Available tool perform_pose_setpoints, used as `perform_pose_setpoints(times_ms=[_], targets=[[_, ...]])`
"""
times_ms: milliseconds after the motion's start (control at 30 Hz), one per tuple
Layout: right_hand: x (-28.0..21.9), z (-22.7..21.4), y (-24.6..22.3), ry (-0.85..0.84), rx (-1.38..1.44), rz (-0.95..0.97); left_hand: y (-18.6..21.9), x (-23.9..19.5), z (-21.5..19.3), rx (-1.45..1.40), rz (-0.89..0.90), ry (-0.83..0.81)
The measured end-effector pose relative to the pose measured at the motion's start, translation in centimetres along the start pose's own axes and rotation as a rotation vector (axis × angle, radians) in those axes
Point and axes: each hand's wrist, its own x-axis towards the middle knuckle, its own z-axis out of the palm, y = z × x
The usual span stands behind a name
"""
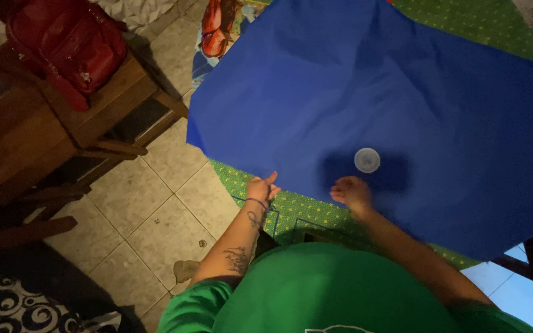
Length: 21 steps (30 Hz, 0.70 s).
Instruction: Pinning a blue fabric onto a green patterned base and then cutting it with scissors along a specific line.
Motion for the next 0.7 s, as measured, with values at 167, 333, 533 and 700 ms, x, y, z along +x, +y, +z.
perform_pose_setpoints(times_ms=[167,333,533,700], targets=[[1.5,5.6,0.8,-0.077,-0.63,-0.254,-0.1,-0.3,0.1,-0.011,0.013,0.032],[2.3,8.9,0.9,-0.117,-0.851,-0.325,0.3,-1.6,-0.1,-0.06,0.01,0.002],[3.3,10.8,0.6,-0.117,-0.935,-0.409,0.3,-2.4,0.1,-0.067,0.043,0.0],[2.0,12.1,-1.7,-0.108,-0.992,-0.409,-0.4,-1.6,-0.3,-0.07,0.057,-0.02]])
